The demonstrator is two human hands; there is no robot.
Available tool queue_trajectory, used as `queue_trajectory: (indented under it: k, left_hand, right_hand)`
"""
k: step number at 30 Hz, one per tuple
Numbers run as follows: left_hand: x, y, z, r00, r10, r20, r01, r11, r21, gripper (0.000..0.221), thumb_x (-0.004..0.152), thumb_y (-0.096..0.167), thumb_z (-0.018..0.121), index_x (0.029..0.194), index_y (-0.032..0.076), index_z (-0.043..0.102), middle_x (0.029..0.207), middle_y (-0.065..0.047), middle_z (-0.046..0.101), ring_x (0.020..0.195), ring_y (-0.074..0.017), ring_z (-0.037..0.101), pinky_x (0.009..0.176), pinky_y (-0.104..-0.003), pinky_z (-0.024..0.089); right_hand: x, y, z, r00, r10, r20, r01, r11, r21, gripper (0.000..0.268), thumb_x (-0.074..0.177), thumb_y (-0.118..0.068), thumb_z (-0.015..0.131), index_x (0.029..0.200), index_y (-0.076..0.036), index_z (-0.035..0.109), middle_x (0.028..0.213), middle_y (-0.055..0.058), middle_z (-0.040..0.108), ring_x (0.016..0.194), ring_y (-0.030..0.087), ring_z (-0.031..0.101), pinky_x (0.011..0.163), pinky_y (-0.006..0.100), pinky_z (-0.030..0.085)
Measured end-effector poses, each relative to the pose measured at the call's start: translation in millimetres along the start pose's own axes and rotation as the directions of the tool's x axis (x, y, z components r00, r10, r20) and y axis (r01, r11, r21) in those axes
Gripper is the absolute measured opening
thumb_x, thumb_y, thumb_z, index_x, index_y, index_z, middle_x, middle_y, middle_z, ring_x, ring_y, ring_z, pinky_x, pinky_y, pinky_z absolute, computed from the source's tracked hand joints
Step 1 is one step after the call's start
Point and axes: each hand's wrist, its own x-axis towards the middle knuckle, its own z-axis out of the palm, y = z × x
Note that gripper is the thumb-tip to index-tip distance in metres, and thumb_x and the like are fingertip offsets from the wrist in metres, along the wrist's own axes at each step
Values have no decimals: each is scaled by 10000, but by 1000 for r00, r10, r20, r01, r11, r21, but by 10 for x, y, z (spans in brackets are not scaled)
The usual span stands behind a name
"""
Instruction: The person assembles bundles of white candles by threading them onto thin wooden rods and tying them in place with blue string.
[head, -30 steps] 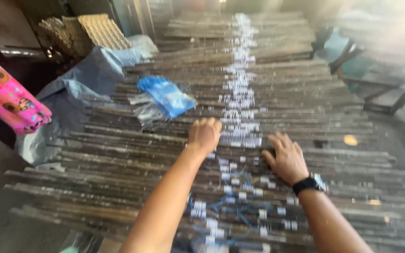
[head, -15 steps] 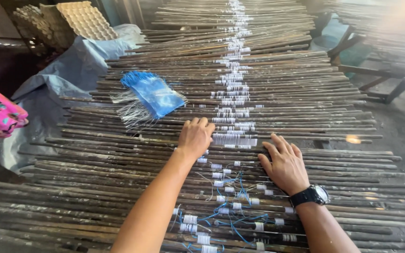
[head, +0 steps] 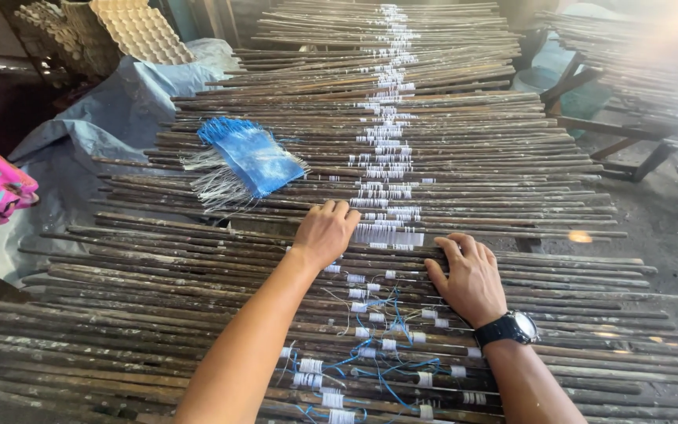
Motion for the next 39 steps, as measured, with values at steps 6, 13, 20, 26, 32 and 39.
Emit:
queue_trajectory:
  k: [6,13,20,26,32,39]
  left_hand:
    - [38,-135,5,992,28,125,-13,993,-120,124,732,241,586,788,140,542,744,-36,477,729,-227,538,636,-354,426]
    - [356,-261,-483,960,-69,273,146,951,-274,102,839,230,486,884,140,496,775,-46,551,750,-241,585,662,-367,437]
    - [687,-476,-1188,970,-196,142,226,942,-247,124,848,287,481,883,180,535,725,-7,527,709,-215,583,655,-372,436]
    - [825,-509,-1976,958,-287,11,280,924,-260,114,863,317,470,866,211,515,732,6,516,745,-214,575,690,-385,411]
    - [819,-619,-2719,915,-204,-348,170,977,-127,179,776,267,660,734,143,537,638,3,527,575,-222,521,478,-392,351]
    - [445,-455,-3451,925,-129,-356,78,985,-156,159,824,237,660,801,95,592,665,-15,548,534,-224,505,479,-388,383]
  right_hand:
    - [12,35,59,1000,-14,9,15,1000,-25,384,808,-523,401,1076,-269,505,1001,-48,504,1028,140,509,971,329,292]
    - [-5,-4,-36,998,-6,69,6,1000,1,387,822,-503,371,1094,-253,485,1008,-21,503,1052,167,490,969,345,277]
    - [6,-46,-107,990,5,144,-3,1000,-13,427,855,-530,284,1130,-254,458,1056,-15,501,1103,169,456,990,355,247]
    - [-10,-28,-74,993,-8,114,12,999,-31,449,865,-543,263,1139,-249,464,1078,-15,513,1111,176,459,988,363,259]
    - [-96,-98,-287,991,-116,-71,123,988,95,408,821,-379,419,1132,-132,509,1078,84,548,1026,269,494,867,439,368]
    - [-739,-358,-1501,599,-417,-683,446,883,-148,172,789,-125,622,959,-135,596,956,80,560,836,261,545,654,366,399]
